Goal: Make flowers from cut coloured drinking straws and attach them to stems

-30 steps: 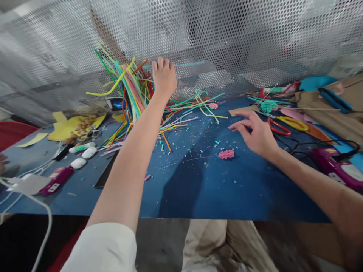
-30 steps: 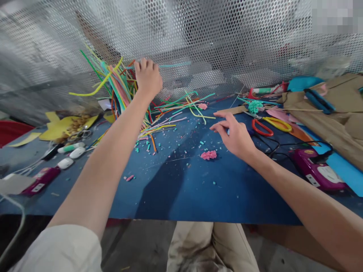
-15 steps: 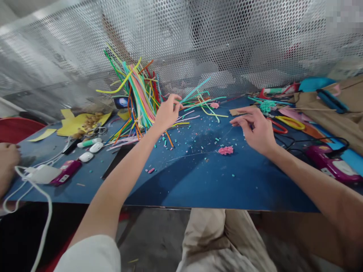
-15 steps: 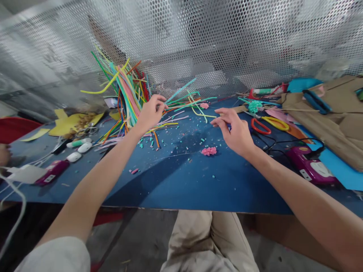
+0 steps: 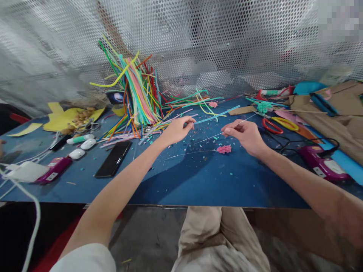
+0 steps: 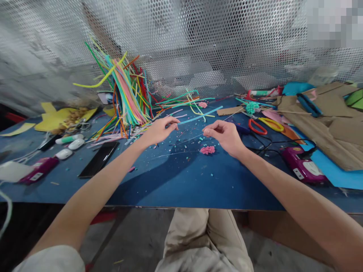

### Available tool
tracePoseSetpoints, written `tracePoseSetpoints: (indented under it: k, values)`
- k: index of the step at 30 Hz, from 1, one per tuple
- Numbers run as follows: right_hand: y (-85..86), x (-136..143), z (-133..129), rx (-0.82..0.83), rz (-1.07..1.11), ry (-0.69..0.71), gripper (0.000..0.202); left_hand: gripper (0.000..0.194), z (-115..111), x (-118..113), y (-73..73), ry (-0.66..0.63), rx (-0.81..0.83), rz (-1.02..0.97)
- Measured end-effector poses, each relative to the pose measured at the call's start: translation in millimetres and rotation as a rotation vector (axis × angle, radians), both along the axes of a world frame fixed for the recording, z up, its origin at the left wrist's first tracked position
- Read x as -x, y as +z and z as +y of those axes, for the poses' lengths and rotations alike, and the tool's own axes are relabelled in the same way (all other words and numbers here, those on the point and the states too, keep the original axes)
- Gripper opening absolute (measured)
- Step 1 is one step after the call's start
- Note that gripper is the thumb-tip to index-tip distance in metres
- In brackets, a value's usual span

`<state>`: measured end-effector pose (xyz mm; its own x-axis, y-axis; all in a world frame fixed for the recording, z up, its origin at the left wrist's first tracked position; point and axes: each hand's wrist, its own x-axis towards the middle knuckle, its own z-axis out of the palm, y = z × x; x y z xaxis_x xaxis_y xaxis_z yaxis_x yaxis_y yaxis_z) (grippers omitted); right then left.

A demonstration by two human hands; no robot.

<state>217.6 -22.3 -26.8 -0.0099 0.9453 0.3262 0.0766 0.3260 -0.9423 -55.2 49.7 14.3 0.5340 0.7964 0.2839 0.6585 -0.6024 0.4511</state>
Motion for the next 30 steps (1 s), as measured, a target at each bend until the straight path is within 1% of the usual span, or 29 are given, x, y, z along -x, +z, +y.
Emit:
tracePoseSetpoints:
  k: [6,8,11,14,17,20,22,24,26,27,28,30]
  values:
    - [-6.1,10,-4,0.148,0.034,0.167,0.030,0.025,-27,-13,-10.3,-0.023,0.005,-0.145]
    - [-5.8,14,-7,0.210,0.090,0.208,0.032,0.026,-36,-16,-11.0,-0.044,-0.050,-0.153]
    - [-5.3,17,-10,0.280,0.160,0.257,0.032,0.025,-43,-15,-12.3,-0.115,-0.193,-0.087]
    - [-5.5,18,-11,0.293,0.179,0.283,0.030,0.024,-43,-12,-17.1,-0.135,-0.280,-0.065]
    - [-4.8,16,-10,0.267,0.207,0.259,0.030,0.024,-38,-9,-24.7,-0.077,-0.334,0.008]
    - [-3.3,12,-9,0.228,0.205,0.224,0.030,0.023,-27,-5,-30.0,-0.024,-0.332,0.105]
    - [-2.8,11,-10,0.207,0.161,0.211,0.029,0.023,-20,-1,-28.6,-0.027,-0.298,0.087]
    - [-3.2,12,-11,0.189,0.096,0.198,0.028,0.027,-17,2,-22.7,-0.027,-0.270,-0.015]
    - [-4.0,16,-13,0.175,0.058,0.189,0.027,0.030,-20,3,-14.7,-0.028,-0.230,-0.126]
    - [-4.5,18,-15,0.170,0.053,0.185,0.027,0.032,-24,2,-11.0,-0.073,-0.179,-0.146]
    - [-4.9,20,-16,0.165,0.055,0.180,0.026,0.032,-29,0,-8.1,-0.145,-0.121,-0.131]
    - [-5.1,24,-18,0.163,0.060,0.171,0.026,0.029,-39,-5,-4.8,-0.274,-0.078,-0.050]
